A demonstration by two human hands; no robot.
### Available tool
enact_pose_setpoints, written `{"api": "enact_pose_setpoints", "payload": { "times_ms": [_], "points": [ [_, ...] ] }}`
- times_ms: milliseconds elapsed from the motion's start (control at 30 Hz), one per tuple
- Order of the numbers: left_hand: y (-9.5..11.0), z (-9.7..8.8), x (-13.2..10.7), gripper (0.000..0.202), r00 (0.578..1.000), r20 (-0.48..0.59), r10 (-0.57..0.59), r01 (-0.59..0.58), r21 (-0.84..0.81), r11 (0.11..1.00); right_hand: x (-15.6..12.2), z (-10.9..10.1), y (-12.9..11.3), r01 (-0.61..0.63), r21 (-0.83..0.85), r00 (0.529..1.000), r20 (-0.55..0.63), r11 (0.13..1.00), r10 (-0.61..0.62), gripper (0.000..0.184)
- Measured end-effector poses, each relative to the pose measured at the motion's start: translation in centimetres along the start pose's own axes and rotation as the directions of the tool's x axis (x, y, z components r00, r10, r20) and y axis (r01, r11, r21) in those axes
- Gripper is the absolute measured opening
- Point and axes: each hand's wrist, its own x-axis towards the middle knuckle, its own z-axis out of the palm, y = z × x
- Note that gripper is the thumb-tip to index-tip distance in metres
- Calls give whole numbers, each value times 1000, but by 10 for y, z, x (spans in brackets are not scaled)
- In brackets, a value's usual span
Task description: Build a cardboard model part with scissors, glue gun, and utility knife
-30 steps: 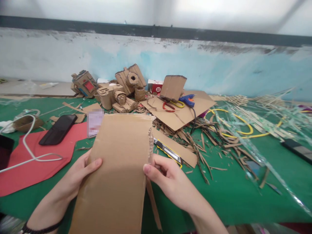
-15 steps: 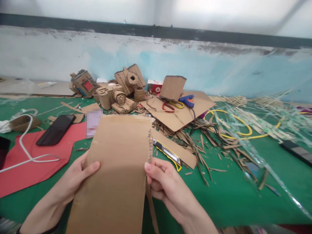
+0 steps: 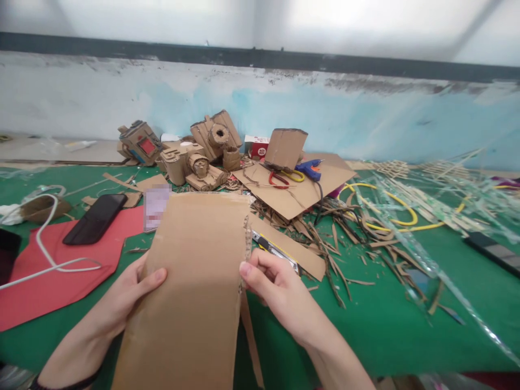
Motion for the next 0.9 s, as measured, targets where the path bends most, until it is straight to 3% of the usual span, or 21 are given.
{"api": "enact_pose_setpoints", "payload": {
  "times_ms": [133, 233, 500, 667, 767, 900],
  "points": [
    [-2, -3, 2, 94, 1000, 11, 24, -24, 19, 1000, -1, 10, 6, -119, 291, 992, -1, 949, 125, 63],
    [-4, -8, 4, 92, 998, 58, 17, -21, 58, 998, 0, 12, 10, -151, 381, 984, -25, 912, 174, 64],
    [-6, -14, 5, 94, 999, 50, 0, -5, 91, 996, 9, -9, 9, -52, 146, 999, -3, 988, 53, 69],
    [-8, -16, 8, 98, 998, 64, 17, -22, 85, 996, 13, -7, -3, -32, 16, 999, 1, 999, 32, 68],
    [-8, -17, 8, 98, 998, 57, 18, -23, 92, 995, 13, -1, -6, -30, 103, 999, -10, 994, 31, 67],
    [-9, -17, 8, 95, 998, 69, 11, -18, 96, 995, 13, 4, -5, -117, 281, 992, -18, 952, 127, 69]
  ]
}}
